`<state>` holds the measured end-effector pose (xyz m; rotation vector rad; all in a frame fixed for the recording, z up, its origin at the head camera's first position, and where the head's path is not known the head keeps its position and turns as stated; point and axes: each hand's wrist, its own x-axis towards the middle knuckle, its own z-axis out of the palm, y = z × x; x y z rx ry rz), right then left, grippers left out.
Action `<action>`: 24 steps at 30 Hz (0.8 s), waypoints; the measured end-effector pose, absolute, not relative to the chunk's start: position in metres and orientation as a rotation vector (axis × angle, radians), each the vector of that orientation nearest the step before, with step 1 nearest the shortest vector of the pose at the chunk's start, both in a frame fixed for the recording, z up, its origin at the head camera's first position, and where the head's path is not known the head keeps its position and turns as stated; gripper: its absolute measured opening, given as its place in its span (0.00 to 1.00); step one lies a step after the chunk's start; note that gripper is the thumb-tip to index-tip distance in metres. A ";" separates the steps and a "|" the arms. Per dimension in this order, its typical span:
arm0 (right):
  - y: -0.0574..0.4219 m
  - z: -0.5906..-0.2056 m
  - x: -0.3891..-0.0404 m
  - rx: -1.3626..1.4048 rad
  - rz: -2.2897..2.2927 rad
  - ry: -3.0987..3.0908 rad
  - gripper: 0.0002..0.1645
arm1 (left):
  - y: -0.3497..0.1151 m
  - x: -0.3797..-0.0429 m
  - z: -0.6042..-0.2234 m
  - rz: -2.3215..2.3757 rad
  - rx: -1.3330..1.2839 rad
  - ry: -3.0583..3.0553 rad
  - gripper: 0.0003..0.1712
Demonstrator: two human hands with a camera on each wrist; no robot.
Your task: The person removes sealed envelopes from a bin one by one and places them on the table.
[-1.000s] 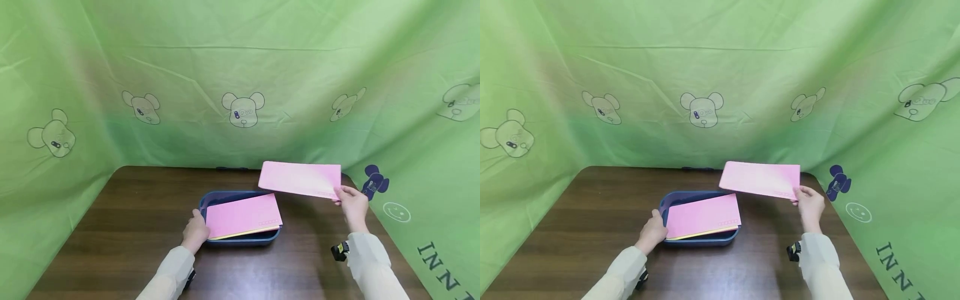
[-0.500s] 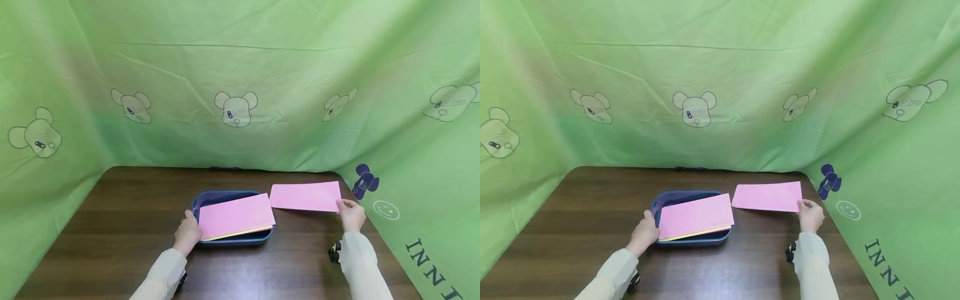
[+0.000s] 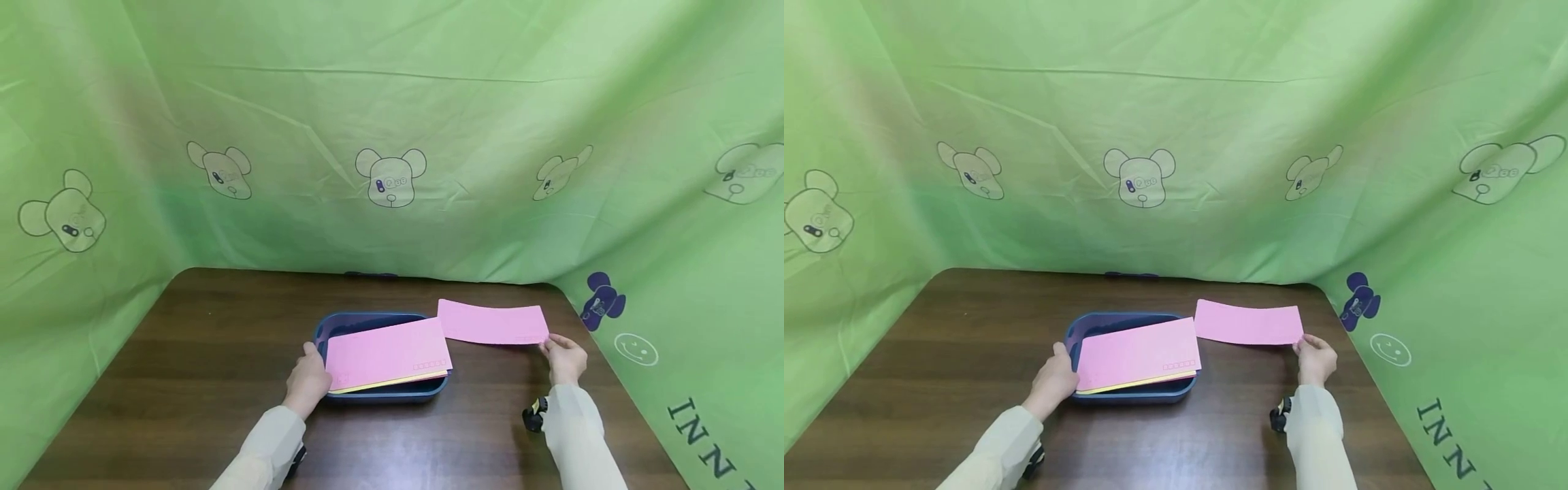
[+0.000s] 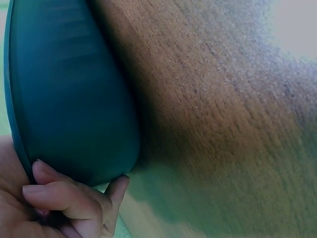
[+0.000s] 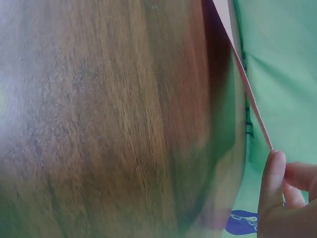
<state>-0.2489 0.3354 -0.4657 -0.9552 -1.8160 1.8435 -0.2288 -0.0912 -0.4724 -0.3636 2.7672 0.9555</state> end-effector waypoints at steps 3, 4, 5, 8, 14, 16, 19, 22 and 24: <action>0.336 -0.469 -0.250 -0.927 1.867 -1.809 0.17 | -0.091 -0.229 -0.473 0.956 -0.374 2.761 0.30; 0.337 -0.471 -0.251 -0.910 1.879 -1.827 0.20 | -0.091 -0.228 -0.473 0.958 -0.373 2.760 0.31; 0.338 -0.473 -0.252 -0.893 1.899 -1.848 0.23 | -0.091 -0.228 -0.472 0.963 -0.374 2.757 0.31; 0.340 -0.477 -0.255 -0.840 1.988 -1.914 0.32 | -0.090 -0.228 -0.472 0.979 -0.371 2.752 0.31; 0.342 -0.479 -0.263 -0.788 2.166 -1.906 0.38 | -0.089 -0.227 -0.471 1.004 -0.369 2.744 0.30; 0.341 -0.477 -0.265 -0.797 2.209 -1.868 0.37 | -0.089 -0.226 -0.471 1.006 -0.372 2.746 0.30; 0.341 -0.474 -0.268 -0.807 2.266 -1.824 0.38 | -0.089 -0.226 -0.471 1.006 -0.374 2.747 0.31; 0.340 -0.471 -0.269 -0.808 2.300 -1.809 0.40 | -0.089 -0.225 -0.472 1.004 -0.378 2.747 0.31; 0.340 -0.469 -0.268 -0.796 2.320 -1.790 0.41 | -0.089 -0.225 -0.472 1.005 -0.386 2.740 0.31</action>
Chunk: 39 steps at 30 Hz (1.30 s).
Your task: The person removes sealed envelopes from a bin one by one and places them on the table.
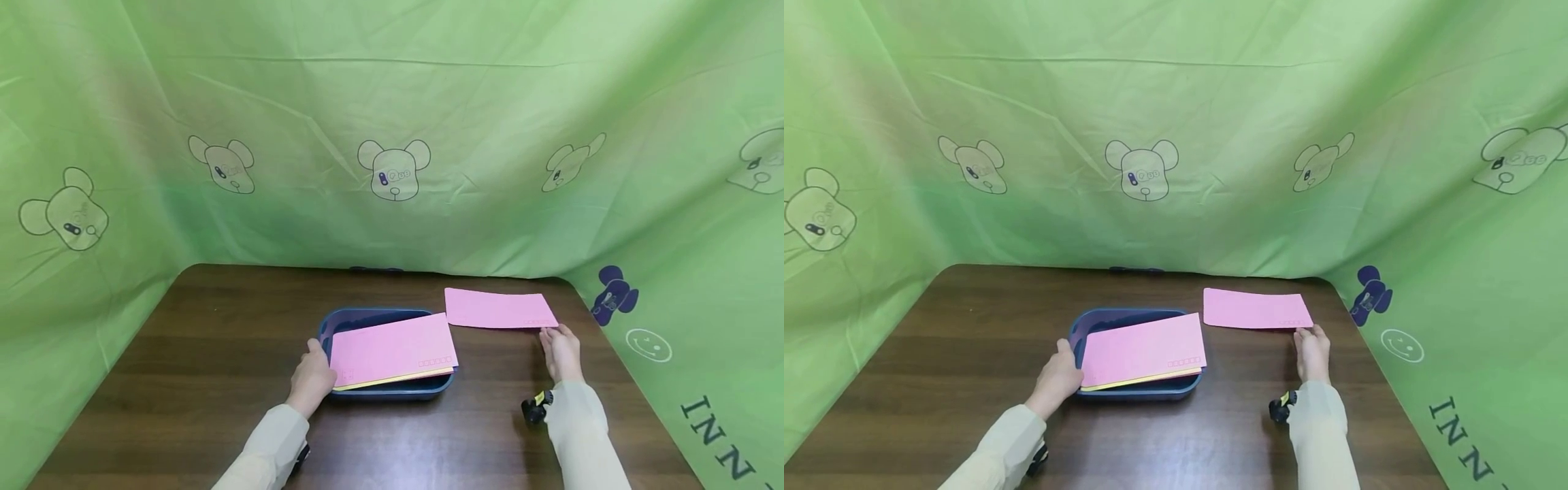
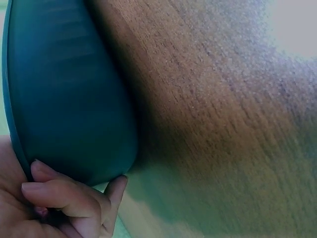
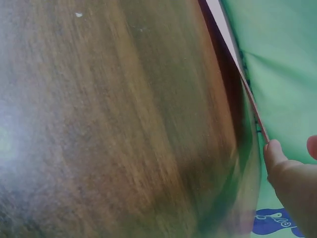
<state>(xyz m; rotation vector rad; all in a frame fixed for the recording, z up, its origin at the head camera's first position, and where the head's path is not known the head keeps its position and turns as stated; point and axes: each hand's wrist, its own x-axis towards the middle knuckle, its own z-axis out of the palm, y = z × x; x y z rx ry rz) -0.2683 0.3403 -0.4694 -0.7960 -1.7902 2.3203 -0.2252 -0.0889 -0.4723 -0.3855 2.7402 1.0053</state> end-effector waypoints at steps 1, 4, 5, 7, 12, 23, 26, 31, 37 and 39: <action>0.341 -0.469 -0.268 -0.785 2.328 -1.775 0.41 | -0.089 -0.225 -0.472 1.006 -0.385 2.739 0.31; 0.342 -0.466 -0.267 -0.783 2.342 -1.732 0.42 | -0.089 -0.226 -0.473 1.001 -0.389 2.738 0.31; 0.342 -0.466 -0.267 -0.783 2.347 -1.720 0.42 | -0.089 -0.226 -0.472 1.001 -0.388 2.741 0.30; 0.341 -0.467 -0.267 -0.785 2.327 -1.730 0.41 | -0.089 -0.226 -0.472 1.000 -0.384 2.747 0.30; 0.328 -0.478 -0.270 -0.748 2.171 -1.842 0.38 | -0.092 -0.227 -0.471 1.010 -0.388 2.736 0.31; 0.260 -0.481 -0.267 -0.471 2.154 -2.110 0.29 | -0.097 -0.226 -0.473 1.019 -0.391 2.734 0.33; 0.237 -0.473 -0.265 -0.391 2.131 -2.263 0.28 | -0.097 -0.224 -0.474 1.028 -0.394 2.725 0.34; 0.203 -0.463 -0.257 -0.321 1.780 -2.644 0.30 | -0.098 -0.223 -0.476 1.026 -0.388 2.744 0.32; 0.189 -0.456 -0.248 -0.341 1.449 -2.854 0.26 | -0.097 -0.222 -0.477 0.996 -0.388 2.785 0.28; 0.189 -0.455 -0.246 -0.320 1.415 -2.871 0.24 | -0.096 -0.222 -0.476 0.997 -0.386 2.793 0.28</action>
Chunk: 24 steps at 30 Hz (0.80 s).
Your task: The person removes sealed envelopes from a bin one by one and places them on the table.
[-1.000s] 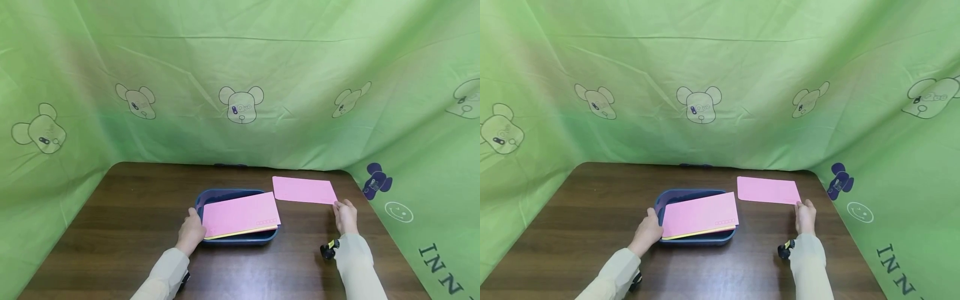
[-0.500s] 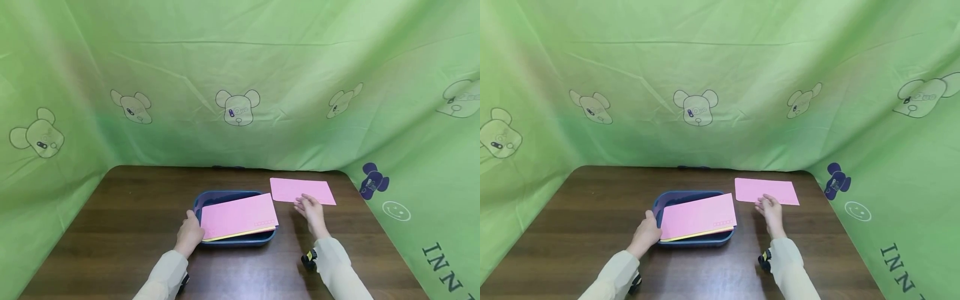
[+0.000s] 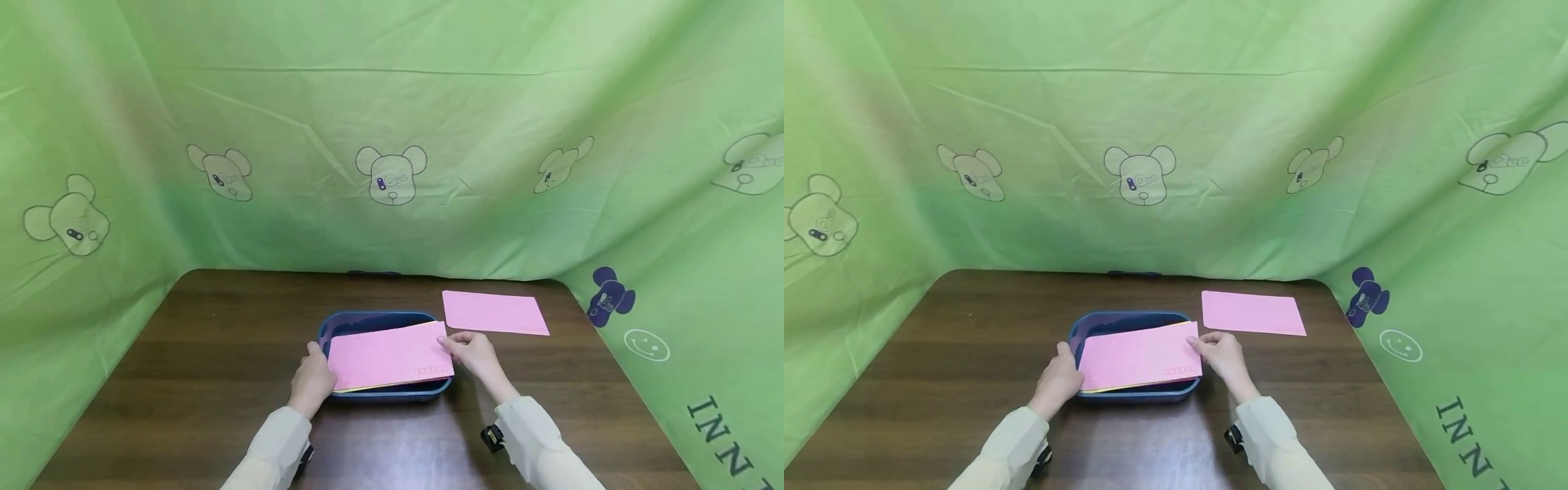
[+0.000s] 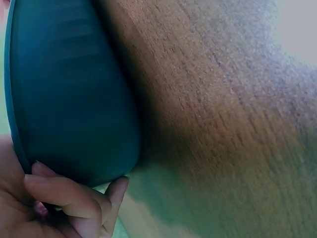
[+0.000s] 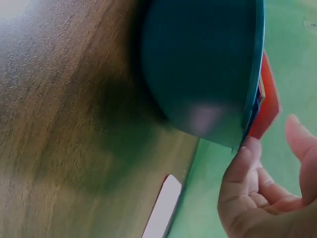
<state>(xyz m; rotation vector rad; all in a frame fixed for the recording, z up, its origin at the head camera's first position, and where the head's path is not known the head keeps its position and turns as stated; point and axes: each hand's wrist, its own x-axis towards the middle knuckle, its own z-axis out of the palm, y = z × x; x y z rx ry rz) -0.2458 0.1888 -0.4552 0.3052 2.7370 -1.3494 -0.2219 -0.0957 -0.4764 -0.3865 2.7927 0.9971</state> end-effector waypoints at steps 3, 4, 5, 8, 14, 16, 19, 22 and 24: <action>0.189 -0.455 -0.245 0.239 -1.317 2.756 0.21 | -0.095 -0.222 -0.476 1.005 -0.390 2.785 0.29; 0.189 -0.455 -0.245 0.216 -1.319 2.756 0.21 | -0.095 -0.222 -0.475 1.007 -0.393 2.785 0.29; 0.189 -0.455 -0.245 0.194 -1.317 2.757 0.20 | -0.094 -0.222 -0.474 1.009 -0.397 2.784 0.29; 0.189 -0.455 -0.246 0.179 -1.322 2.765 0.17 | -0.094 -0.222 -0.473 1.008 -0.397 2.785 0.29; 0.191 -0.453 -0.247 0.214 -1.304 2.809 0.12 | -0.094 -0.222 -0.470 1.014 -0.398 2.779 0.28; 0.192 -0.451 -0.246 0.208 -1.339 2.816 0.12 | -0.094 -0.221 -0.470 1.013 -0.403 2.773 0.29; 0.194 -0.443 -0.246 0.220 -1.434 2.813 0.14 | -0.093 -0.221 -0.472 1.005 -0.409 2.764 0.30; 0.201 -0.433 -0.247 0.241 -1.637 2.715 0.17 | -0.093 -0.221 -0.474 0.994 -0.410 2.743 0.32; 0.208 -0.424 -0.246 0.256 -1.736 2.668 0.18 | -0.094 -0.222 -0.475 0.992 -0.395 2.750 0.32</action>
